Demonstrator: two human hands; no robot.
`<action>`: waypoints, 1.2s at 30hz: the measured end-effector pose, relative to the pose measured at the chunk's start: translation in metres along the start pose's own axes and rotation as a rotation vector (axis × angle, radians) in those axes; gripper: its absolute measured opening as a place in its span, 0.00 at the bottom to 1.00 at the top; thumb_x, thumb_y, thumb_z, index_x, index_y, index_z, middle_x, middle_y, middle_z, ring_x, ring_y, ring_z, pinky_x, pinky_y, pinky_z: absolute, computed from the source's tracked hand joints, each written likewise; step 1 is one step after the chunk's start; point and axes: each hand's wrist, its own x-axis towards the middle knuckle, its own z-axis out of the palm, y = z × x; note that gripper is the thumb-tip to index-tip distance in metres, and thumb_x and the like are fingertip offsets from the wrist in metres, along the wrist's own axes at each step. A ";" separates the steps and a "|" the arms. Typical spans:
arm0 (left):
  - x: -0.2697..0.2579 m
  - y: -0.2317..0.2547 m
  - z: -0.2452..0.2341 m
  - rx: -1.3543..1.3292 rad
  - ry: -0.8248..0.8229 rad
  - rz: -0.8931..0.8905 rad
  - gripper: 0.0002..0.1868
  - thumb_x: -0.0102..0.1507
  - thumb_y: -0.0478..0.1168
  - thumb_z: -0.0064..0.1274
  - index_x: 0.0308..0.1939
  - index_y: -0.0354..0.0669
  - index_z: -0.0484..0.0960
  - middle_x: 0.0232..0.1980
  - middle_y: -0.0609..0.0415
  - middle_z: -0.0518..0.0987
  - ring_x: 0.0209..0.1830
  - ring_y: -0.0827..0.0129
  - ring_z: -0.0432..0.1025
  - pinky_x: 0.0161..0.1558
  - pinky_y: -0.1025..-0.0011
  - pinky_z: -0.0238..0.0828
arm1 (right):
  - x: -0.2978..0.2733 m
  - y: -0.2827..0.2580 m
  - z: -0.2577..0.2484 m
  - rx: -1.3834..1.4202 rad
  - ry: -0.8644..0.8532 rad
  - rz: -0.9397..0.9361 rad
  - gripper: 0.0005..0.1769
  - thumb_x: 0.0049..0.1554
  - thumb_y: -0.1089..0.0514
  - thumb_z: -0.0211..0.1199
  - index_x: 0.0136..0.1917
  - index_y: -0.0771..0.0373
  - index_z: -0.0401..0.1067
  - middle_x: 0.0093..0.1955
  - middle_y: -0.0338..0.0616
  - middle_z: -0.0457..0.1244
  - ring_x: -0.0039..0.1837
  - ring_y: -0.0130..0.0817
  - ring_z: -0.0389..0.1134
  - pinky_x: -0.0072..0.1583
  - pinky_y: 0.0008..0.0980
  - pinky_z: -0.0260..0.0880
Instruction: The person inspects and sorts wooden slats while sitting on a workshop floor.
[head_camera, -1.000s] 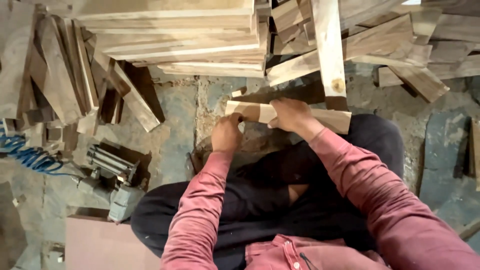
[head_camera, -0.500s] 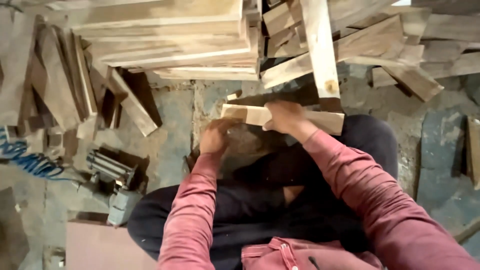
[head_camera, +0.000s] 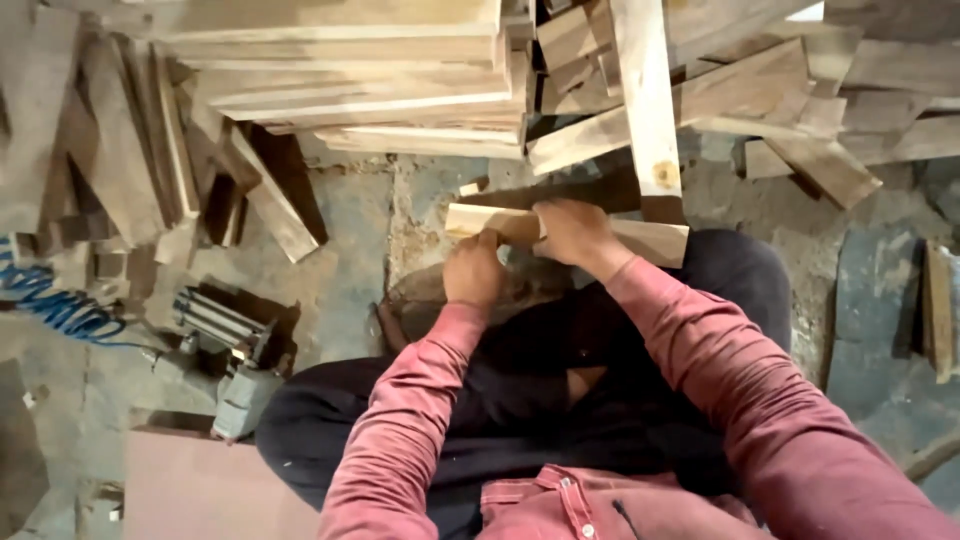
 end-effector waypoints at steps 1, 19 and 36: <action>-0.004 -0.005 0.000 -0.098 0.016 -0.002 0.09 0.60 0.37 0.50 0.42 0.49 0.83 0.36 0.45 0.82 0.37 0.46 0.77 0.38 0.52 0.74 | -0.002 0.001 0.001 0.016 0.036 -0.006 0.36 0.45 0.43 0.76 0.62 0.57 0.71 0.56 0.50 0.69 0.59 0.52 0.70 0.57 0.50 0.71; 0.016 -0.109 -0.023 -0.595 0.455 -0.280 0.10 0.61 0.32 0.56 0.47 0.41 0.83 0.41 0.44 0.84 0.42 0.53 0.80 0.44 0.63 0.75 | -0.020 0.009 -0.052 -0.120 -0.287 -0.153 0.18 0.57 0.41 0.63 0.51 0.55 0.77 0.46 0.52 0.71 0.50 0.54 0.72 0.52 0.51 0.71; 0.024 -0.076 -0.024 -0.488 0.086 -0.191 0.09 0.62 0.33 0.53 0.45 0.44 0.85 0.42 0.46 0.86 0.45 0.51 0.80 0.46 0.59 0.76 | -0.027 0.013 -0.014 -0.185 -0.002 -0.208 0.45 0.45 0.29 0.68 0.68 0.56 0.69 0.57 0.61 0.66 0.48 0.60 0.71 0.45 0.56 0.72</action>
